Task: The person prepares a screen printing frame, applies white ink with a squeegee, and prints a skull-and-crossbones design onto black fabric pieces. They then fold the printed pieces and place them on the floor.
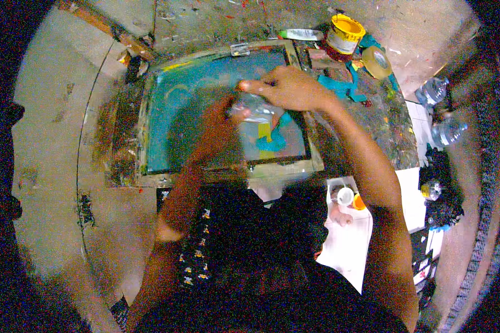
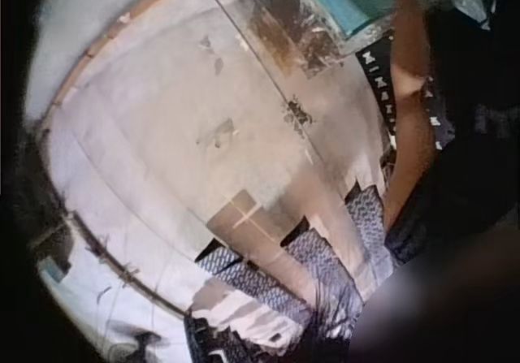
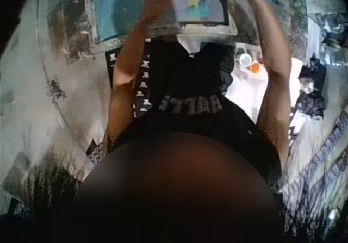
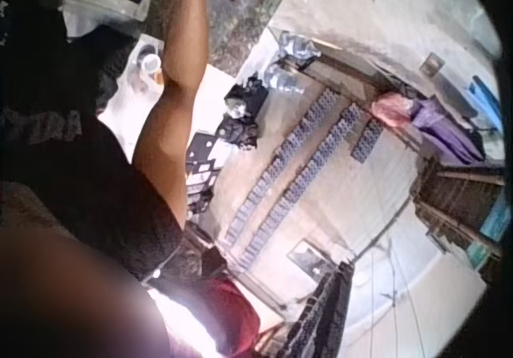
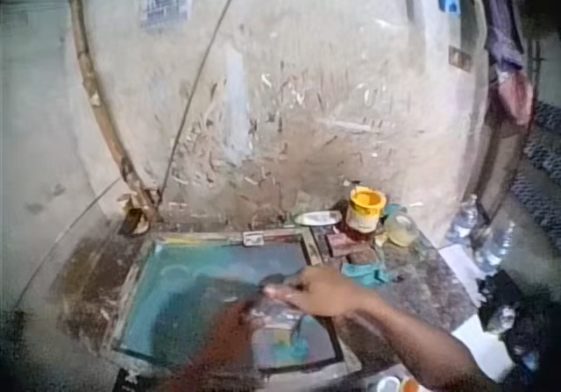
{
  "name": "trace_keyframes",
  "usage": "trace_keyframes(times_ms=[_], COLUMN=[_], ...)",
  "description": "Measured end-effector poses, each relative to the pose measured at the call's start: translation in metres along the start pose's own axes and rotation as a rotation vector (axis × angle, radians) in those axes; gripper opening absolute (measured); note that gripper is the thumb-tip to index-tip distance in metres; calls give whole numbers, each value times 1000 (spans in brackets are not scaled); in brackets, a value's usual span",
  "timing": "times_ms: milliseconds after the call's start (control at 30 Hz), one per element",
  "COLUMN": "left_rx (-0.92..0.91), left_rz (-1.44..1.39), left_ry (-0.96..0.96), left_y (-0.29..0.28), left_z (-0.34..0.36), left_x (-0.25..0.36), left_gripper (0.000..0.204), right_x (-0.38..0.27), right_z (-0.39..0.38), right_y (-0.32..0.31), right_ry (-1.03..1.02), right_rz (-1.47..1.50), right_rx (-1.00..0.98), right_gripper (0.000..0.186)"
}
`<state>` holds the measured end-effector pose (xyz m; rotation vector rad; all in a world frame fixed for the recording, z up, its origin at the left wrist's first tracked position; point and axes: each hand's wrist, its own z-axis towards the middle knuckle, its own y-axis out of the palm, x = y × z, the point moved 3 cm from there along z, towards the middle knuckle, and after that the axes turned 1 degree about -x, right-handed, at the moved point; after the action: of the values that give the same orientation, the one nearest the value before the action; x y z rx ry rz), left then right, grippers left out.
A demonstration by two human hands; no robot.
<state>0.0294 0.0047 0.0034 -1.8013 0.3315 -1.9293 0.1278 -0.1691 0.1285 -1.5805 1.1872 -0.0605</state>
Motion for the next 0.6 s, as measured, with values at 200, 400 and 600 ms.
trace_keyframes(times_ms=[200, 400, 600], left_rx=[164, 261, 130], left_rz=[-265, -433, -349], left_ry=[-64, -80, -65], left_y=[-43, -55, -46], left_z=[-37, -49, -20], left_x=[-17, -57, -76], left_gripper=[34, 33, 39], right_x=[78, 117, 222], right_z=[16, 22, -41], right_y=[73, 89, -109], right_ry=[-413, -90, 11], right_rz=[-369, -398, -450], right_rx=[189, 235, 955], right_gripper=[40, 29, 38])
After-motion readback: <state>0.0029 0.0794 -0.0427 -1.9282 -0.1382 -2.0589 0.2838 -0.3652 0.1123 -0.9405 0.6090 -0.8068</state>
